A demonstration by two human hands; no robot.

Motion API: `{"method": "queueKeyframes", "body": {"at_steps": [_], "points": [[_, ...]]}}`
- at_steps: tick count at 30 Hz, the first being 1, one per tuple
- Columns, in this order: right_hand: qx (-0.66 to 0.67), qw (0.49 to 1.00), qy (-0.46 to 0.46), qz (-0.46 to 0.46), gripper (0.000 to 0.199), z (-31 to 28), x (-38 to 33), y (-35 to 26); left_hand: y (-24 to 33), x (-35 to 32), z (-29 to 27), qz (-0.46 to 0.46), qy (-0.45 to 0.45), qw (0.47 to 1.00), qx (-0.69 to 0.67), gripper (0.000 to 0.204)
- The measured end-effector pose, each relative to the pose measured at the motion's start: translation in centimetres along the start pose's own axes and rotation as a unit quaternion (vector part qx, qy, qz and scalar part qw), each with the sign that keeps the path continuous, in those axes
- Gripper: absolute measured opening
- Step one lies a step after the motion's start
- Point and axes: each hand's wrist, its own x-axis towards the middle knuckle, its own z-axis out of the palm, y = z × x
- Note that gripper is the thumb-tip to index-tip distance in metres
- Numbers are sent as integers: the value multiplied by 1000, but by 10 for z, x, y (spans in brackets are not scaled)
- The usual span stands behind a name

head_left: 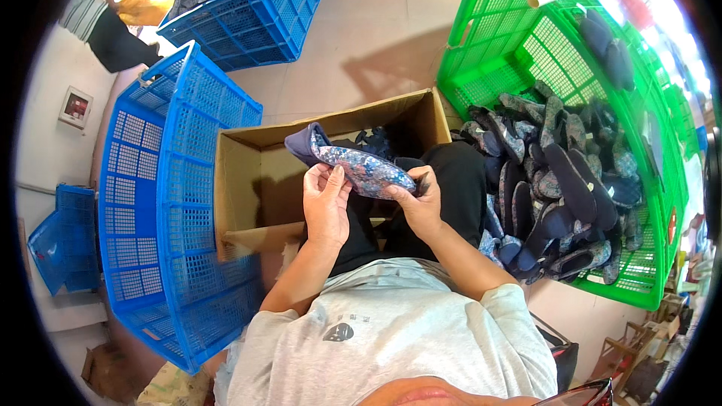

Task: The person sits on the floor and uses a small blade to trim loose threads and fabric edges from the sides of floral-patterned slippers. They pick up slippers from a green crate, trim them, and place the finished items into a blue crate.

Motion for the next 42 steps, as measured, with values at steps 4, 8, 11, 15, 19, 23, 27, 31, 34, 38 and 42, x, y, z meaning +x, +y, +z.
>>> {"method": "queueKeyframes", "body": {"at_steps": [4, 8, 11, 15, 19, 23, 27, 31, 34, 38, 42], "points": [[-35, 997, -64, 35, 31, -1, -4, 19, 11, 0, -14, -22, -31, 998, 51, 20], [1, 993, -75, 90, 30, 7, -1, 11, 23, -3, -23, -5, -64, 993, 94, 21], [-2, 991, -105, 79, 34, 13, 0, 3, 19, 1, -30, 49, -35, 996, 66, 20], [26, 985, -119, 122, 32, 15, 7, 1, 10, 1, -37, 60, -19, 995, 79, 20], [-43, 983, -125, 127, 19, 14, 14, 5, 3, 2, -40, 59, -19, 993, 97, 20], [-241, 957, -147, 67, 13, 10, 26, 8, -3, 1, -40, 63, -10, 988, 142, 19], [-124, 982, -91, 105, 14, 14, 28, 16, -7, 1, -37, 75, -22, 988, 130, 18], [13, 989, -32, 142, 17, 19, 26, 18, -7, 2, -37, 76, -29, 987, 137, 17], [30, 986, -53, 155, 15, 17, 29, 14, -6, 1, -37, 76, -30, 986, 143, 16], [28, 987, -71, 144, 16, 18, 35, 3, -4, 1, -44, 66, -27, 963, 258, 16], [-66, 998, -9, 21, 14, 35, 29, 16, 0, -8, -43, 102, -22, 937, 333, 15]]}}
